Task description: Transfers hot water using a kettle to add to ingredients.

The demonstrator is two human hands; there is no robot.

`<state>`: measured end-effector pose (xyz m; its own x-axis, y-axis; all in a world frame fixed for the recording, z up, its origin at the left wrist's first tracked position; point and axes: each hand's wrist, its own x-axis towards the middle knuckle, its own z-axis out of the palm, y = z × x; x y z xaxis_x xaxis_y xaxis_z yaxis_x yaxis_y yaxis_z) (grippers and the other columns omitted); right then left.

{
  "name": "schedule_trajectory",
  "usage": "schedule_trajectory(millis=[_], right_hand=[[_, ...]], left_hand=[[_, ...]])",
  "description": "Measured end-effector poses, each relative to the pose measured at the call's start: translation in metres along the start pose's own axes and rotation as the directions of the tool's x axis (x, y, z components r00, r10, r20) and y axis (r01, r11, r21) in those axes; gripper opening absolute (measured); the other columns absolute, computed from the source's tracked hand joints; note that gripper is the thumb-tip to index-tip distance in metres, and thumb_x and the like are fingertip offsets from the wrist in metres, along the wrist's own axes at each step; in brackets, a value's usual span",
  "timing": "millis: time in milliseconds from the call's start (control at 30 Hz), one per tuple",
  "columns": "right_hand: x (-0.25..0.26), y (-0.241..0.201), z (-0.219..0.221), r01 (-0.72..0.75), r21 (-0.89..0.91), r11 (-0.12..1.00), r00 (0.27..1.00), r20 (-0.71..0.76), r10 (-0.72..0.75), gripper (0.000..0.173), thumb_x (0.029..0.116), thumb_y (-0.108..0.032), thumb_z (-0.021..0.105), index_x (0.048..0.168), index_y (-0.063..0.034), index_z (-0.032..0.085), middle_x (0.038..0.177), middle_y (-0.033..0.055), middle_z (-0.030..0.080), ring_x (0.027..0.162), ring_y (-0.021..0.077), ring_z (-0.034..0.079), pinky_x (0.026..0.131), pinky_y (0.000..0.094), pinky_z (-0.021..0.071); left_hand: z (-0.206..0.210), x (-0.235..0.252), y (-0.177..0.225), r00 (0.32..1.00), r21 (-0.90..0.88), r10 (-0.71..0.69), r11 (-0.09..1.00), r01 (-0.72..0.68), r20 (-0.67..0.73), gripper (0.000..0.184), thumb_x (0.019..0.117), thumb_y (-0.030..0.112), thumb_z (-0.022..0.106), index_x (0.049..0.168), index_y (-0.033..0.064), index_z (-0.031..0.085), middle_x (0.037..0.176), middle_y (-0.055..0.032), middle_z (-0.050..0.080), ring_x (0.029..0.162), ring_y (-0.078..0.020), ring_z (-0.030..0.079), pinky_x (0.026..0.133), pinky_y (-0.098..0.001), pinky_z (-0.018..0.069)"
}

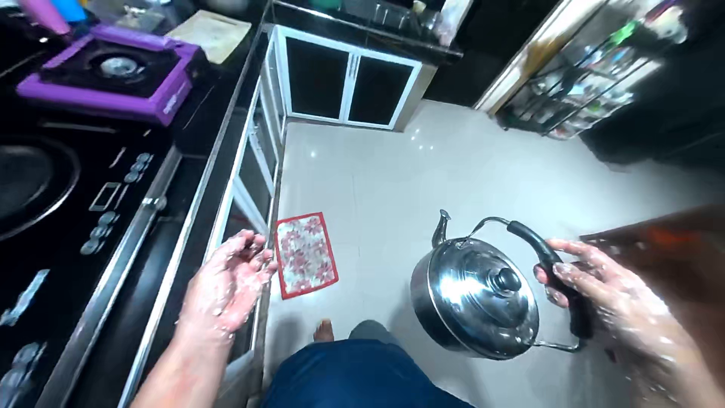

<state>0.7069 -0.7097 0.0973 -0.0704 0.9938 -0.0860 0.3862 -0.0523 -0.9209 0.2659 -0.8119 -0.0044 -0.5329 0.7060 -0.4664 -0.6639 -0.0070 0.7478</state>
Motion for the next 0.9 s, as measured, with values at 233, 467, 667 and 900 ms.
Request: schedule_trajectory(millis=[233, 467, 667, 900], right_hand=[[0.187, -0.042, 0.036, 0.014, 0.020, 1.000, 1.000, -0.011, -0.014, 0.039, 0.0959, -0.008, 0.049, 0.135, -0.0063, 0.053, 0.079, -0.0015, 0.068, 0.056, 0.0063, 0.060, 0.050, 0.0183, 0.0509], [0.417, -0.084, 0.075, 0.073, 0.046, 0.996, 0.976, 0.200, -0.081, 0.039, 0.0938, -0.008, 0.053, 0.133, -0.0070, 0.055, 0.076, -0.0026, 0.068, 0.054, 0.0044, 0.059, 0.049, 0.0173, 0.0499], [0.596, -0.153, 0.122, 0.115, 0.038, 0.993, 0.951, 0.286, -0.121, 0.040, 0.0977, -0.010, 0.051, 0.138, -0.0092, 0.050, 0.079, -0.0012, 0.068, 0.048, 0.0059, 0.056, 0.044, 0.0195, 0.0486], [0.791, -0.249, 0.190, 0.236, -0.067, 0.970, 0.936, 0.283, -0.208, 0.039, 0.1005, -0.011, 0.048, 0.139, -0.0150, 0.054, 0.082, 0.0002, 0.069, 0.049, 0.0042, 0.055, 0.044, 0.0173, 0.0470]], left_hand=[[0.168, 0.164, 0.033, 0.959, 0.087, -0.028, 0.996, 0.003, 0.284, 0.031, 0.1116, 0.023, 0.036, 0.102, 0.0115, 0.063, 0.090, -0.0041, 0.068, 0.076, -0.0157, 0.068, 0.068, -0.0302, 0.0595], [0.223, 0.324, 0.083, 0.994, 0.057, 0.031, 0.998, -0.037, 0.109, 0.033, 0.1104, 0.022, 0.029, 0.101, 0.0157, 0.061, 0.089, -0.0004, 0.069, 0.071, -0.0120, 0.066, 0.063, -0.0281, 0.0578], [0.207, 0.426, 0.134, 0.984, -0.023, 0.149, 0.988, -0.152, -0.097, 0.041, 0.1102, 0.029, 0.026, 0.096, 0.0264, 0.064, 0.087, 0.0089, 0.072, 0.073, -0.0050, 0.068, 0.065, -0.0240, 0.0587], [0.226, 0.596, 0.182, 0.971, -0.116, 0.118, 0.983, -0.144, -0.209, 0.041, 0.1113, 0.030, 0.025, 0.094, 0.0267, 0.063, 0.084, 0.0087, 0.072, 0.073, -0.0053, 0.069, 0.066, -0.0239, 0.0585]])
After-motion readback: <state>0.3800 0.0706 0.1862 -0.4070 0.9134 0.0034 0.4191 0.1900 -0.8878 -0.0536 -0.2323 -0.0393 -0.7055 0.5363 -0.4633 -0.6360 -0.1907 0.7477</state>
